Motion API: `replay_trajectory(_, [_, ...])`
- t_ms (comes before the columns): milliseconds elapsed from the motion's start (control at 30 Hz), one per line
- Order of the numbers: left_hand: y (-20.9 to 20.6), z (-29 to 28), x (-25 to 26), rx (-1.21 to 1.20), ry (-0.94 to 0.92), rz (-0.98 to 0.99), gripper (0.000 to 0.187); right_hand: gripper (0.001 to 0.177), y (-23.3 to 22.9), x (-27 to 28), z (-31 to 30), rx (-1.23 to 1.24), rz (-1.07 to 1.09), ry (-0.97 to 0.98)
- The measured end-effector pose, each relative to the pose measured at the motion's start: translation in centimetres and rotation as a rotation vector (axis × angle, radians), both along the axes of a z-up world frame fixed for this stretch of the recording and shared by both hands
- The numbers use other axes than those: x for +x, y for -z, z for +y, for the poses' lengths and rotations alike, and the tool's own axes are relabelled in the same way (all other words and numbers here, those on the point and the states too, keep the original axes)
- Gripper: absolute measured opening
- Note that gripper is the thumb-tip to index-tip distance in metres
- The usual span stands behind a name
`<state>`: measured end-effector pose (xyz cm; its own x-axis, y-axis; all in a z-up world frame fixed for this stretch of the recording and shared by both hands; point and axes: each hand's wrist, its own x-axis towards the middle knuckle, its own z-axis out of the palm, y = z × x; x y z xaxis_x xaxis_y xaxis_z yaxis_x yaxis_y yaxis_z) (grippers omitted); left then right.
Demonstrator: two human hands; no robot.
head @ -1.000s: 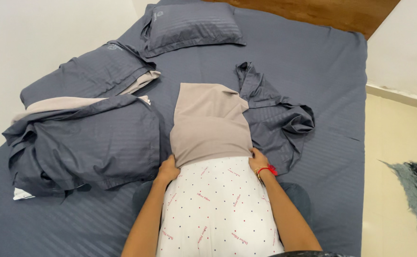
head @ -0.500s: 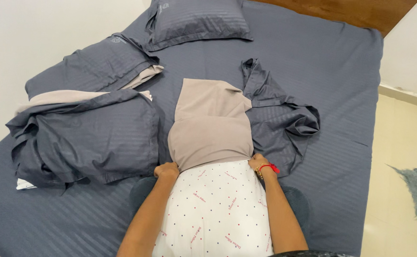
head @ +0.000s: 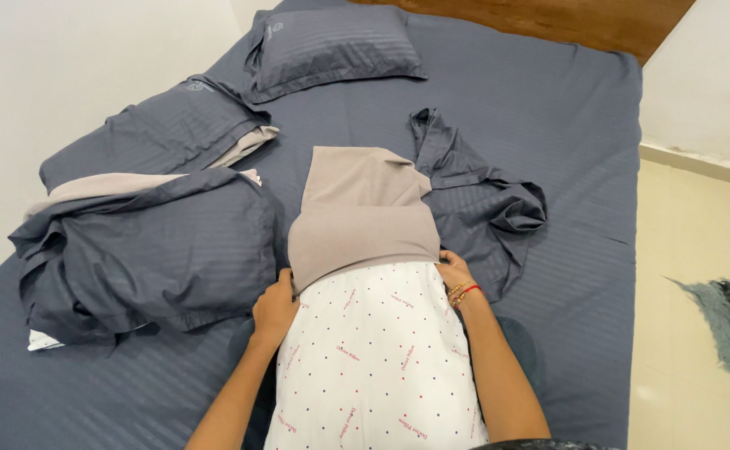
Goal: The person fits multiple pillowcases over pillows by hand on a bed.
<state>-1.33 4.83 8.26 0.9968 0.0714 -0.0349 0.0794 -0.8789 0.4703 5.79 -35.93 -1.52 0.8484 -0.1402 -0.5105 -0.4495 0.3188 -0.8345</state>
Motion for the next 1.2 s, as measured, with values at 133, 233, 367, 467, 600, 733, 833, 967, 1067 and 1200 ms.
replay_trajectory(133, [-0.8,-2.0,0.3,0.478,0.108,-0.071,0.033,0.042,1.4,0.3,0.6,-0.091,-0.070,-0.012])
replay_trajectory(233, [-4.3,-4.5,1.7,0.445,0.235,-0.129,0.054,0.044,3.3,0.9,0.4,-0.165,-0.133,-0.027])
replay_trajectory(367, [-7.4,-9.8,3.7,0.180,0.481,-0.012,0.067,0.041,4.2,1.3,0.9,-0.207,-0.248,-0.040])
replay_trajectory(467, [-6.2,-13.9,5.2,0.267,0.561,0.005,0.065,0.045,4.3,1.5,0.6,-0.175,-0.201,-0.108])
replay_trajectory(600, [-3.3,-16.7,5.8,0.411,0.623,-0.373,0.027,0.043,4.5,1.4,1.1,-0.236,-0.134,-0.143])
replay_trajectory(733, [-3.2,-18.0,4.1,0.298,0.820,-0.459,0.016,0.044,5.1,0.8,1.7,-0.792,-0.055,-0.270])
replay_trajectory(833, [-3.7,-17.1,6.9,-0.017,0.780,-0.095,0.018,0.057,4.3,0.6,2.0,-0.919,0.037,-0.389])
replay_trajectory(967, [-1.1,-14.7,14.5,-0.049,0.469,-0.039,0.037,0.072,2.9,0.2,2.1,-0.807,0.010,-0.370])
replay_trajectory(1067, [2.8,-14.3,18.9,0.024,0.439,0.018,0.066,0.066,4.3,0.8,2.1,-0.720,-0.144,-0.270])
replay_trajectory(1200, [4.0,-14.8,20.2,0.050,0.367,0.380,0.067,0.054,6.5,1.4,2.0,-0.672,-0.057,-0.210])
